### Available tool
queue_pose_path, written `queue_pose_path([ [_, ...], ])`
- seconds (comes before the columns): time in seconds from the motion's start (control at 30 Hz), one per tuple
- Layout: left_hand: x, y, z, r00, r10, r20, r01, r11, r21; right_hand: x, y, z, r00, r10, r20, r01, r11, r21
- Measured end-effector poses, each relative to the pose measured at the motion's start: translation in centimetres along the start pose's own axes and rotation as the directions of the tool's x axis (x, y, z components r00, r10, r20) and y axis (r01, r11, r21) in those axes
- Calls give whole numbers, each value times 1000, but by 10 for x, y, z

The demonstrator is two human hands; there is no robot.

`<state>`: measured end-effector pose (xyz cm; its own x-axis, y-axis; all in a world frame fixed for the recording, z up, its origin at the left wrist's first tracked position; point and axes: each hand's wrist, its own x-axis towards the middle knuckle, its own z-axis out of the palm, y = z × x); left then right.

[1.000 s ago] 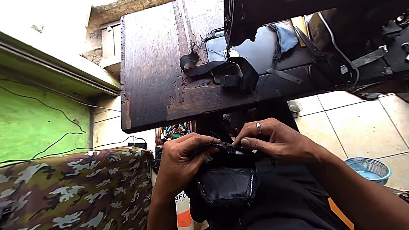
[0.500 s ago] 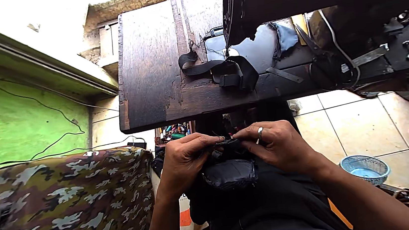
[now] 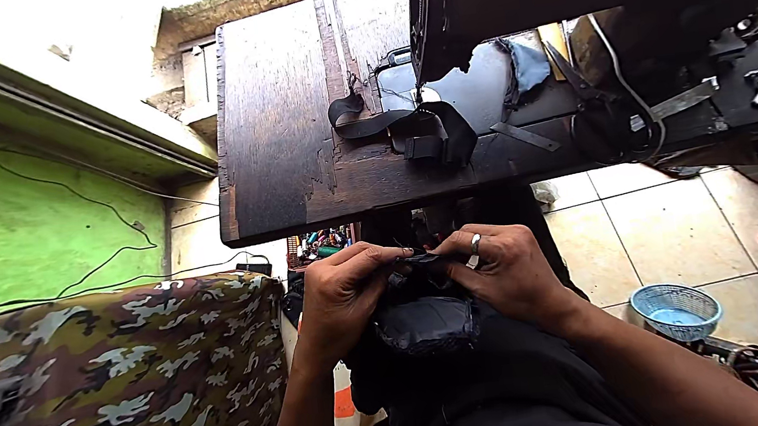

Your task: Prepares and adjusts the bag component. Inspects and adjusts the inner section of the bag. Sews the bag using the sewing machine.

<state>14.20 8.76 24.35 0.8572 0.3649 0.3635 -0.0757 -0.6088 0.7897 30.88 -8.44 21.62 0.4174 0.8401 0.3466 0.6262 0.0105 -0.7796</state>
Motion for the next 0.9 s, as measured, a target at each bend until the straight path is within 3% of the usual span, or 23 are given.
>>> queue_pose_path([
  [0.2,1,1,0,1000,-15,-4,16,997,73,-1,1,5,1000,-18,-21,17,1000,-22],
  [0.43,8,0,-4,975,-90,201,77,994,73,1,5,1,995,48,83,-68,962,263],
  [0.7,15,-9,-9,972,-53,227,62,998,-32,2,6,-1,994,-3,107,-30,949,313],
  [0.9,13,-6,-8,984,-30,174,21,998,55,4,7,2,994,-45,104,11,952,307],
])
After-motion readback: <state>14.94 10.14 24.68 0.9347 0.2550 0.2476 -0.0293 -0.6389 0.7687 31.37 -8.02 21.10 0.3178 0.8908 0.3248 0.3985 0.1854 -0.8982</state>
